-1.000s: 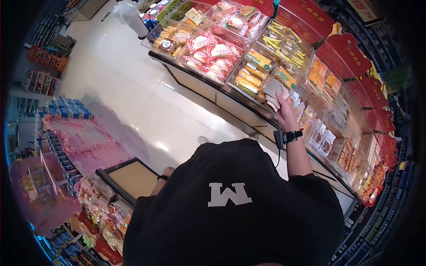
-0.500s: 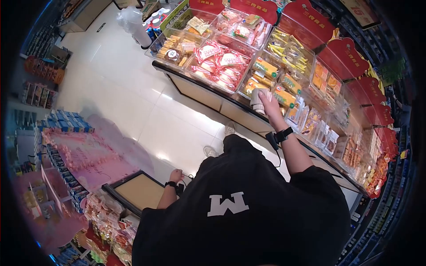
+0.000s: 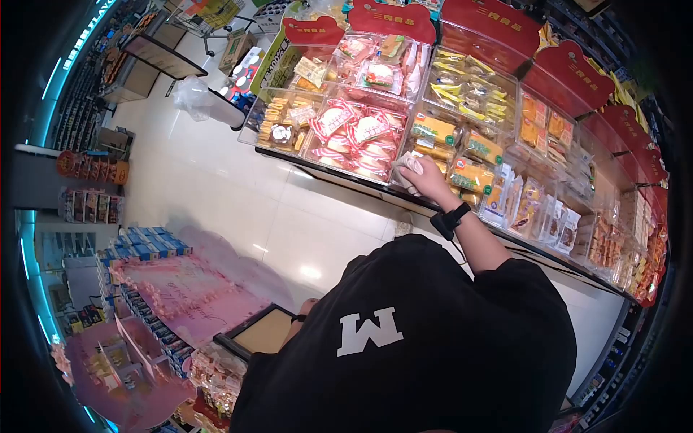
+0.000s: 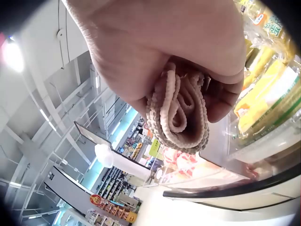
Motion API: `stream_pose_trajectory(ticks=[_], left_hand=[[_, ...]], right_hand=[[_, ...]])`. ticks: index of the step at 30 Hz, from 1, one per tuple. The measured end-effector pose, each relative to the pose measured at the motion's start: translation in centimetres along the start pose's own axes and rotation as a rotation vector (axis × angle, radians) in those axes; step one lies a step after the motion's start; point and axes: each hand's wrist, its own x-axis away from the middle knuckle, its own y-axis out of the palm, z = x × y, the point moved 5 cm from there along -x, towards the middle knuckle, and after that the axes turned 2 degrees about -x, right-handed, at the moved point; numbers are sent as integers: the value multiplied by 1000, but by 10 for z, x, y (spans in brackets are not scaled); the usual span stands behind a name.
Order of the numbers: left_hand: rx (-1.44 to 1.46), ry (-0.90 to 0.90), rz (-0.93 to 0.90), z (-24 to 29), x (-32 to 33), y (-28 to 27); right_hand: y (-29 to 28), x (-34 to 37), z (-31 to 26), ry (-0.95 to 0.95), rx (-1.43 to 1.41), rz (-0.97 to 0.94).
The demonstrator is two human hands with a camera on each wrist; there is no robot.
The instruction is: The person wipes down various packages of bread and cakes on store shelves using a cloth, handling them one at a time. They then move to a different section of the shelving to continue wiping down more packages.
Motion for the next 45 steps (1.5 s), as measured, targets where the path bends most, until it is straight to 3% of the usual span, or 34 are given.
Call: stream_pose_trajectory(ticks=[3,5,7,9,11,14,17,19,21,24,30,33,35,37,39,42,45], left_hand=[[-36,42,-52,64,15,-27],[103,15,52,171,41,-66],[570,-151,123,188,5,-82],[499,-32,193,240,-11,-113],[384,178,291,300,-19,-147],[271,416,348,394,-22,-190],[380,489,266,472,-25,-213],[376,595,200,524,-25,-221],[333,745,140,570,-33,-226],[259,887,62,646,-12,-231],[140,1091,-179,751,-7,-221],[131,1239,-134,795,-26,-213],[101,1195,-191,825,-18,-210],[72,1145,-245,849,-25,-199],[4,1263,-160,875,-40,-185],[-114,1268,-39,904,-45,-171],[-186,1142,-134,914,-41,-159]], right_hand=[[-11,-15,16,113,-198,-44],[-25,-23,28,132,-227,-12],[-34,-31,39,22,-243,85],[-48,-34,38,-12,-322,152],[-61,-35,43,140,-348,110],[-71,-28,29,146,-358,136],[-71,-29,34,138,-317,121],[-63,-34,34,160,-256,-5],[-59,-40,32,174,-256,12],[-63,-53,28,263,-189,187],[-60,-97,-24,204,-537,306],[-56,-132,-55,183,-725,335],[-57,-162,-67,146,-887,363],[-59,-190,-70,127,-878,369],[-55,-214,-71,171,-988,309],[-46,-238,-80,142,-973,336],[-39,-252,-77,166,-958,281]])
